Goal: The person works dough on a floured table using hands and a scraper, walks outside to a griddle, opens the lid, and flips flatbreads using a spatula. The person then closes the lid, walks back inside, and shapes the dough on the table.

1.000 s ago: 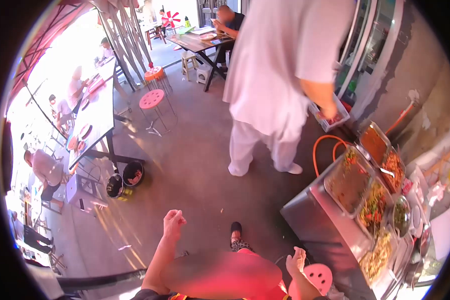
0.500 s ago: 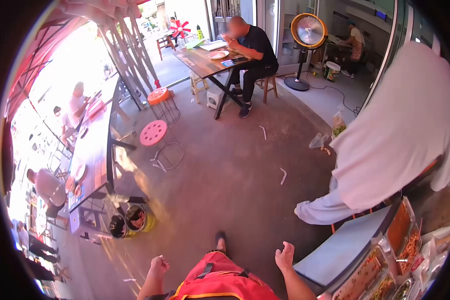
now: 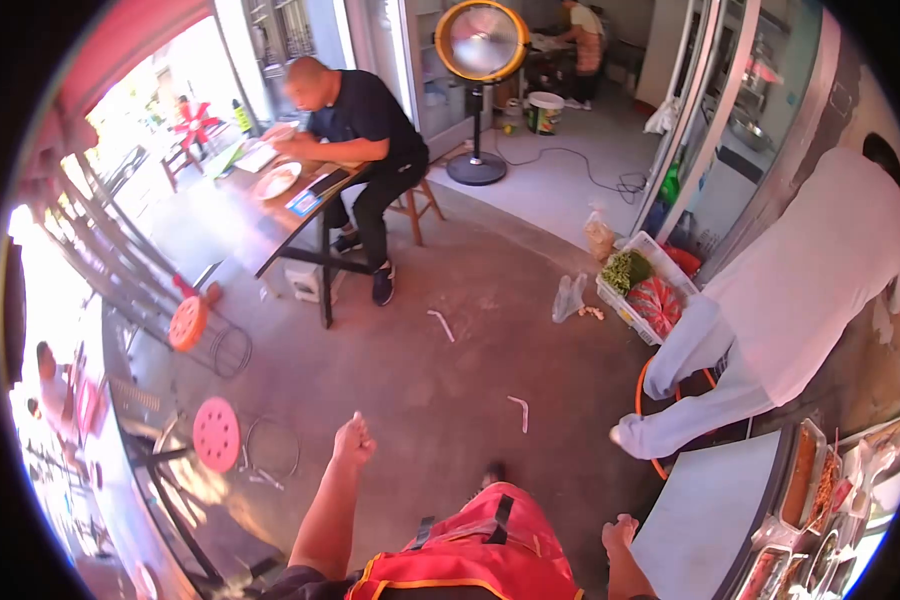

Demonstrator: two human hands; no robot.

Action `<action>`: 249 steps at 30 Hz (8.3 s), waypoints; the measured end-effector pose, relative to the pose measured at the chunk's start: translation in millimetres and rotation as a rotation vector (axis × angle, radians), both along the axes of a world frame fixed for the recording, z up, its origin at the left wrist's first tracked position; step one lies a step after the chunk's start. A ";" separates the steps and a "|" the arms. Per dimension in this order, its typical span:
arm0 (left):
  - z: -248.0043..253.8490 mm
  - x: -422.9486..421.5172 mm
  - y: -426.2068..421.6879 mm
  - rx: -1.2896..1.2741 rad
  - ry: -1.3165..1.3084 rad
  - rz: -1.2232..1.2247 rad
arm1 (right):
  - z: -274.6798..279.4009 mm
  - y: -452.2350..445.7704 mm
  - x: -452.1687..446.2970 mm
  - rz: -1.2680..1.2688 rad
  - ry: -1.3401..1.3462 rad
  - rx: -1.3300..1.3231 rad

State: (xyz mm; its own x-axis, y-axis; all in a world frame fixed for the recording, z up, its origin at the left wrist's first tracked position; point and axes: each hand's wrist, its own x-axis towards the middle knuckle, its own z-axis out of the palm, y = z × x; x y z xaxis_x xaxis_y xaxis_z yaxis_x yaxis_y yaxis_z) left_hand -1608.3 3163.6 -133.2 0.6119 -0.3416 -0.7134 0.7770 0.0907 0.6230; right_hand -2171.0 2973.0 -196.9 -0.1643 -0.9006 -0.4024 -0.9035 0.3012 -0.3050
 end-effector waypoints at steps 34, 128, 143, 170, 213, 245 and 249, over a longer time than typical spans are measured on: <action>29.5 611.3 -1337.9 -0.396 0.253 -0.475 | -64.1 -1022.8 531.0 -0.193 0.184 0.120; 203.2 1473.8 -3041.2 0.472 -0.623 -0.064 | 305.2 -3131.1 2205.7 0.976 -1.238 1.040; 185.7 1499.9 -3059.8 -0.554 -0.202 0.806 | 280.6 -3065.0 2155.6 2.309 -1.136 -0.632; 173.9 1456.8 -2997.2 -0.197 -0.252 0.828 | 302.1 -3054.4 2181.2 1.908 -0.856 0.064; 256.4 1502.1 -3017.8 1.302 -1.489 -0.073 | 366.9 -3191.6 2118.3 2.451 -0.662 -0.378; 262.5 1485.7 -3032.3 0.797 -1.580 -0.532 | 283.0 -3193.7 2148.2 2.409 -0.336 -0.343; 253.3 1468.8 -3032.8 0.591 -1.513 -0.350 | 266.5 -3188.7 2158.6 2.279 -0.410 -0.255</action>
